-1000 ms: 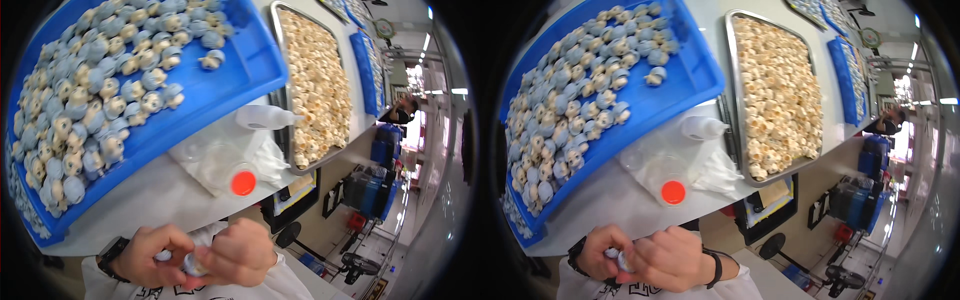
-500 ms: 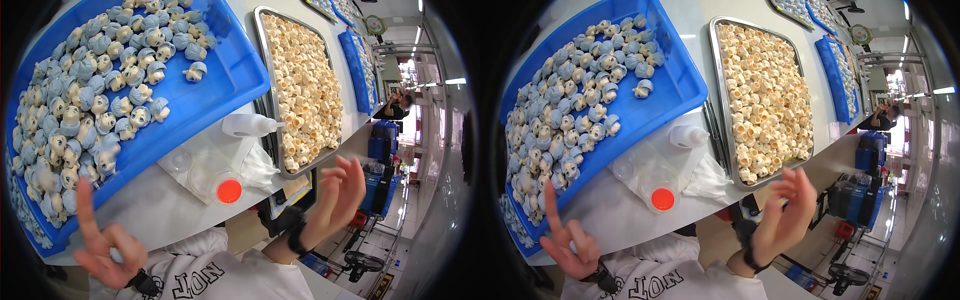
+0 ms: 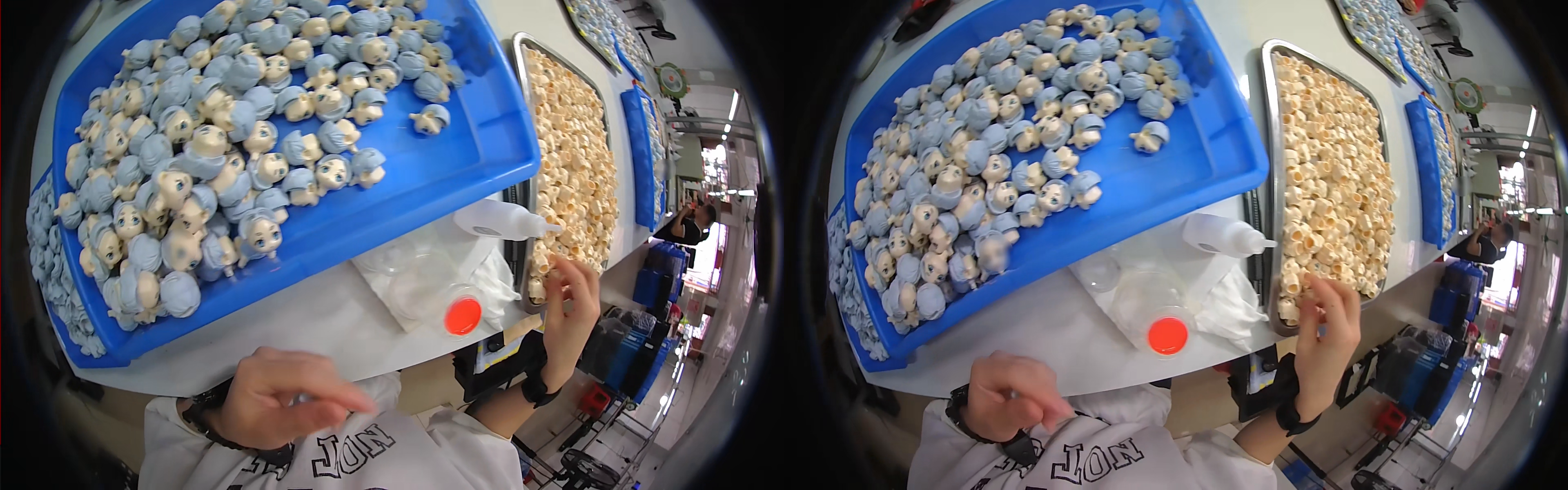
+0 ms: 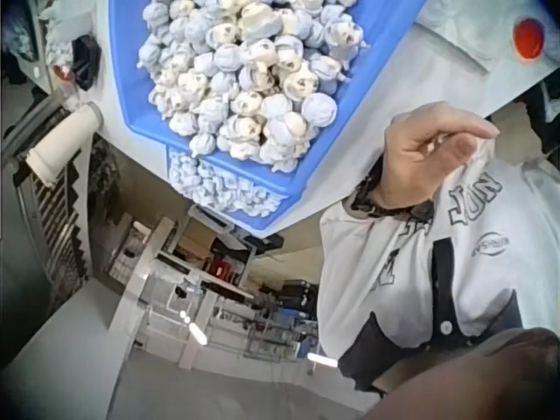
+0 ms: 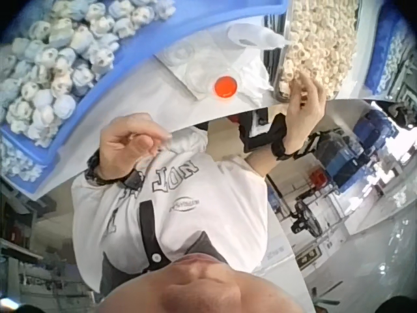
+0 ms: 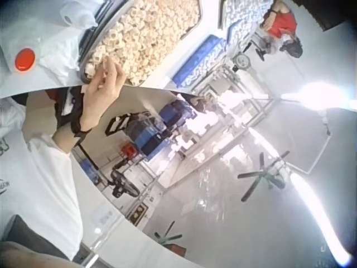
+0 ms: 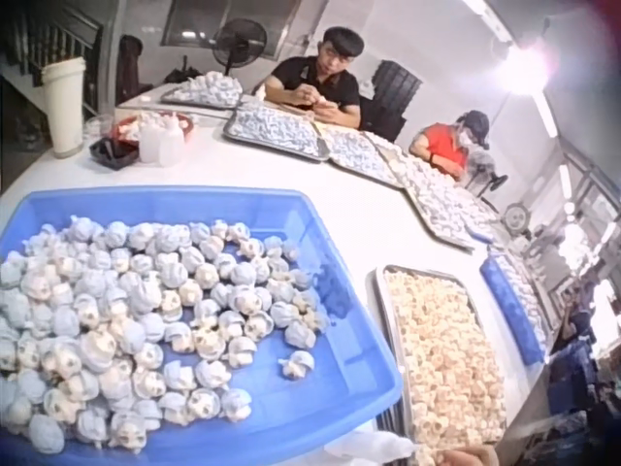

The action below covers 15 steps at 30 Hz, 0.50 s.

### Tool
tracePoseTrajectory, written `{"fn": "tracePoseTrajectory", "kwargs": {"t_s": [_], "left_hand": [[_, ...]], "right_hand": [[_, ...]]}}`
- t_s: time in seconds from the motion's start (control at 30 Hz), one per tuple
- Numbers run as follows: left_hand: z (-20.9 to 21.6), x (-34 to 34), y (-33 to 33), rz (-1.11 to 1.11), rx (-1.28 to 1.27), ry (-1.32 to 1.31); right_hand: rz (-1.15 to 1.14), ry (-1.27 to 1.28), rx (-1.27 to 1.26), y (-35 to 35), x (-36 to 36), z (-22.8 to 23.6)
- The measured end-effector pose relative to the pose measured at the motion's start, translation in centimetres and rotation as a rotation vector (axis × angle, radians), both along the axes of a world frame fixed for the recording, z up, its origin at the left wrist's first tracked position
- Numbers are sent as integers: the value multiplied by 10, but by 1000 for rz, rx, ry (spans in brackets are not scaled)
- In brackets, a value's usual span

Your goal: The person repeatedly picks up small doll heads and bodies from trays on a table. They apply a red substance from a small container to the body parts and then attach the heads to the bodies. The assembled dolls are placed into a blue tray. The process is repetitive and involves handling small components one by one.

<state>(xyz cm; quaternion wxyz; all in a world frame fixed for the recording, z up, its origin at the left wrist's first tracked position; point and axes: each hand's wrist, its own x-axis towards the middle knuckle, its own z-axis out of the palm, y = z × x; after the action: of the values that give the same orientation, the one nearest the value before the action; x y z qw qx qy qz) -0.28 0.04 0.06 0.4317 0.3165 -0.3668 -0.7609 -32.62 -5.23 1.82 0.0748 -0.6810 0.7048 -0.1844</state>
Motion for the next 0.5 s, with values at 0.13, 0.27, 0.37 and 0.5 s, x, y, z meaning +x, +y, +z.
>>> {"fn": "tracePoseTrajectory", "kwargs": {"t_s": [0.13, 0.27, 0.37, 0.5], "left_hand": [[0, -9, 0, 123, 94, 46], [5, -3, -1, -22, 245, 129], [4, -6, -4, -206, 120, -5], [3, -6, -6, -366, -195, 103]], "right_hand": [[-68, -45, -234, 10, 7, 0], [110, -459, -312, 40, 41, 22], [380, -770, -247, 59, 68, 34], [773, -560, -221, 42, 110, 22]]}}
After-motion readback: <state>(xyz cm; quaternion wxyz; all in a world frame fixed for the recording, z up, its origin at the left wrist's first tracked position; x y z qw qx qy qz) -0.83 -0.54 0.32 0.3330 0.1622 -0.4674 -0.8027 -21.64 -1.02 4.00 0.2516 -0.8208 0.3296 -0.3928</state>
